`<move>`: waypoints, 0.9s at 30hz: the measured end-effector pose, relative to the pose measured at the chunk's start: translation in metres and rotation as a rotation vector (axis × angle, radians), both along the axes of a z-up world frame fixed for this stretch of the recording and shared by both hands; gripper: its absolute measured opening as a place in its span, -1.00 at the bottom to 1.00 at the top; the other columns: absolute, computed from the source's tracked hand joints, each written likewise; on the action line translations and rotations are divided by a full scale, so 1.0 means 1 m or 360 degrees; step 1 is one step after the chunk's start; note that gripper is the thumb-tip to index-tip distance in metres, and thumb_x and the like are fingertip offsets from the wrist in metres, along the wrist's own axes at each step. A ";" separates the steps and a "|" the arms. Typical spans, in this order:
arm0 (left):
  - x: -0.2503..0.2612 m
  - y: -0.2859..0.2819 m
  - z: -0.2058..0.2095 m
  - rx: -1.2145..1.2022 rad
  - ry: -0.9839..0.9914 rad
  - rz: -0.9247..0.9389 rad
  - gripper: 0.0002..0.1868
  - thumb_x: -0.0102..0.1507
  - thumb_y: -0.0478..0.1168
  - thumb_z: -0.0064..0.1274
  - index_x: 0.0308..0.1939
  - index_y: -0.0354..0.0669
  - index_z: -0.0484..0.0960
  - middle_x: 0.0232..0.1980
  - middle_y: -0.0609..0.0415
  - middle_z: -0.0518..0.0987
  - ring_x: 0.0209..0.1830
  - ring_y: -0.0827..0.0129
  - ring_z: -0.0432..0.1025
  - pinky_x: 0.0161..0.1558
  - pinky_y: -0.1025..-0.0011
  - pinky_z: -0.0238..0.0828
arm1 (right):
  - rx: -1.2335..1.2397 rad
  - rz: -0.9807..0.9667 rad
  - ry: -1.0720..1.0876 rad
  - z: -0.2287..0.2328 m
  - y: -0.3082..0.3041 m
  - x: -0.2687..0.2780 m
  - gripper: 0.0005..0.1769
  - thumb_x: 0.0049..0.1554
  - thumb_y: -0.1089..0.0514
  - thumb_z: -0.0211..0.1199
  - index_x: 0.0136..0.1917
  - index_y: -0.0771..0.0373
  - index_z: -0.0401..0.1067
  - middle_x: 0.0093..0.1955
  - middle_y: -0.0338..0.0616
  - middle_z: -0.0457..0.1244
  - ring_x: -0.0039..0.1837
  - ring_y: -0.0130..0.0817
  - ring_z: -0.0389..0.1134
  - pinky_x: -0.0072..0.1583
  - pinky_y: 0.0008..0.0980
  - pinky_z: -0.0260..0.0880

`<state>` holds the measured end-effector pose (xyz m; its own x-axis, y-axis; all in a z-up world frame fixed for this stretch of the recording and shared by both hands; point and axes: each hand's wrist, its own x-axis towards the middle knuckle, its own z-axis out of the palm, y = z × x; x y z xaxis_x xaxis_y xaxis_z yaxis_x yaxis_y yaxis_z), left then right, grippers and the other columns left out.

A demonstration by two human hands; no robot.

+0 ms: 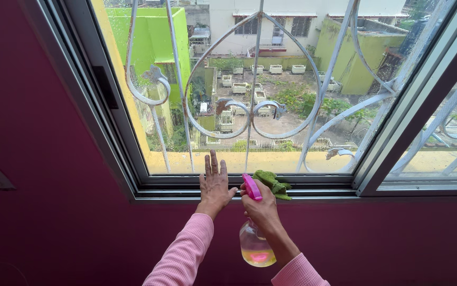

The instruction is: The person sprays a liquid onto a window and wipes the glass with a cloth.

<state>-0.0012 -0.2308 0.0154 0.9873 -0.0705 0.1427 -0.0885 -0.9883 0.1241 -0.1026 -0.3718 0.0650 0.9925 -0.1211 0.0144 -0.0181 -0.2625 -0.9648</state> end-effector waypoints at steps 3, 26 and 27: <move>0.000 -0.002 -0.001 -0.0029 -0.0057 0.0003 0.19 0.12 0.22 0.32 0.62 -0.05 -0.06 0.64 -0.17 -0.66 0.67 -0.03 -0.65 0.46 -0.20 0.02 | 0.0031 0.0027 -0.0015 -0.002 -0.003 0.002 -0.76 0.06 0.22 0.20 0.04 0.15 0.49 -0.08 -0.27 0.38 -0.13 -0.48 0.43 -0.20 -0.38 0.57; 0.028 -0.091 -0.021 -0.0291 -0.0323 -0.0370 -0.28 0.14 -0.10 0.23 0.37 -0.11 0.38 0.21 -0.16 0.35 0.22 0.03 0.32 0.04 0.10 0.45 | 0.0134 -0.0016 -0.0003 -0.008 -0.049 0.015 -0.76 0.07 0.23 0.19 0.05 0.18 0.48 -0.14 -0.27 0.37 -0.24 -0.51 0.36 -0.24 -0.42 0.46; 0.031 -0.097 -0.029 -0.0342 -0.0283 -0.0428 -0.39 0.23 -0.15 0.11 0.38 -0.02 0.40 0.18 -0.12 0.38 0.21 0.04 0.35 0.03 0.05 0.45 | 0.0137 -0.0014 -0.0040 -0.008 -0.050 0.014 -0.75 0.06 0.25 0.18 0.04 0.20 0.48 -0.16 -0.24 0.37 -0.26 -0.48 0.36 -0.24 -0.42 0.44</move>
